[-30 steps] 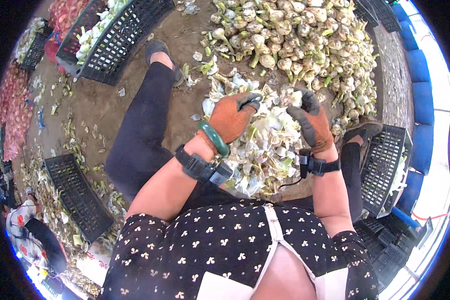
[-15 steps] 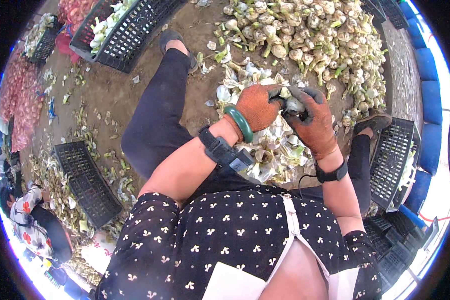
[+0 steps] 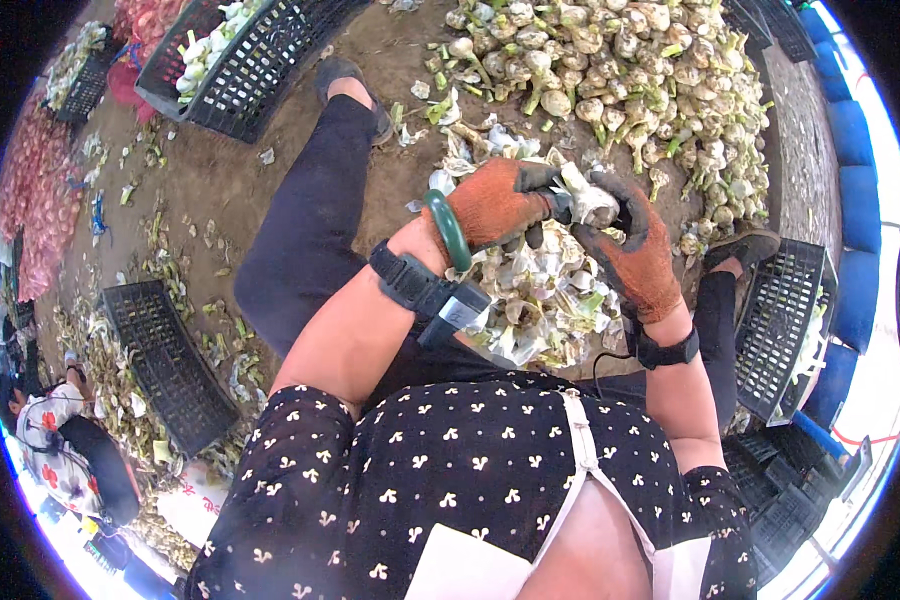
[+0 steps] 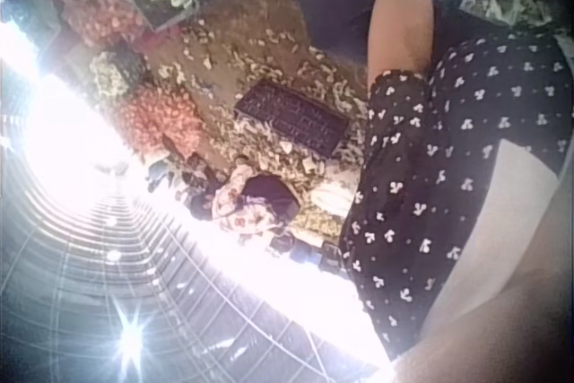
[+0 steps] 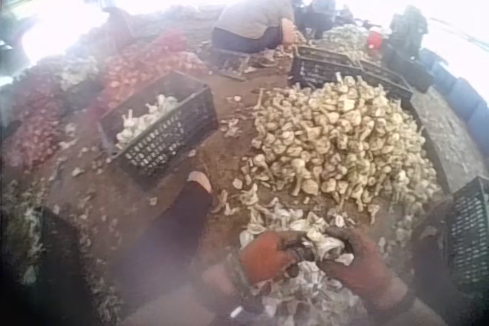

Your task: Peeling and processing garlic bulbs for agricultural distribution.

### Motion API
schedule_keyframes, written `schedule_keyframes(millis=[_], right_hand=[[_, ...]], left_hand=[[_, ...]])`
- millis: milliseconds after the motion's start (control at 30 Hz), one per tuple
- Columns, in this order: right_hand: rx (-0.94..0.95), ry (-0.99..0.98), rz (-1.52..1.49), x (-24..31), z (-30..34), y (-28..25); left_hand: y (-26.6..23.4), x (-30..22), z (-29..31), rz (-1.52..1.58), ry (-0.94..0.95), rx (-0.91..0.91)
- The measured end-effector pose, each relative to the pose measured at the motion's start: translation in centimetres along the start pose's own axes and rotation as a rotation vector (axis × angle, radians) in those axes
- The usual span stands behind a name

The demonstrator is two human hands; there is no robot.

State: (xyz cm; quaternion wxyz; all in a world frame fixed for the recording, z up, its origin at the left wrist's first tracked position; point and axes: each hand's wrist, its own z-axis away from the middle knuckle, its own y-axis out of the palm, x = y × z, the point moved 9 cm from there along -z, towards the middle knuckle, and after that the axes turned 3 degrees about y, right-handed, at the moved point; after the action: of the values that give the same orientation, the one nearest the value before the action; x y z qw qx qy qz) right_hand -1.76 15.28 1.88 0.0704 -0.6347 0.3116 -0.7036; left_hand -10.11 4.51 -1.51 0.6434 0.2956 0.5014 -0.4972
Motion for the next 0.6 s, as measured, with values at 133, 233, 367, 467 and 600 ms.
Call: schedule_keyframes(millis=[133,233,367,467,600], right_hand=[[0.007,-0.141,0.329,2.7,0.3,0.6],[-0.003,-0.181,0.343,2.7,0.4,0.8],[0.093,0.109,-0.128,-0.7,-0.1,1.0],[0.17,0.351,-0.562,-1.8,0.5,2.0],[0.111,0.115,-0.422,-1.3,-0.1,1.5]], left_hand=[[0.0,1.0,-0.8,-0.115,0.21,-0.207],[0.2,1.8,-1.0,-0.069,0.154,-0.21],[-0.6,-0.8,0.0,-0.498,0.388,-0.387],[-0.8,0.1,-0.3,-0.277,0.287,-0.247],[-0.5,0.0,-0.5,-0.147,0.266,-0.169]])
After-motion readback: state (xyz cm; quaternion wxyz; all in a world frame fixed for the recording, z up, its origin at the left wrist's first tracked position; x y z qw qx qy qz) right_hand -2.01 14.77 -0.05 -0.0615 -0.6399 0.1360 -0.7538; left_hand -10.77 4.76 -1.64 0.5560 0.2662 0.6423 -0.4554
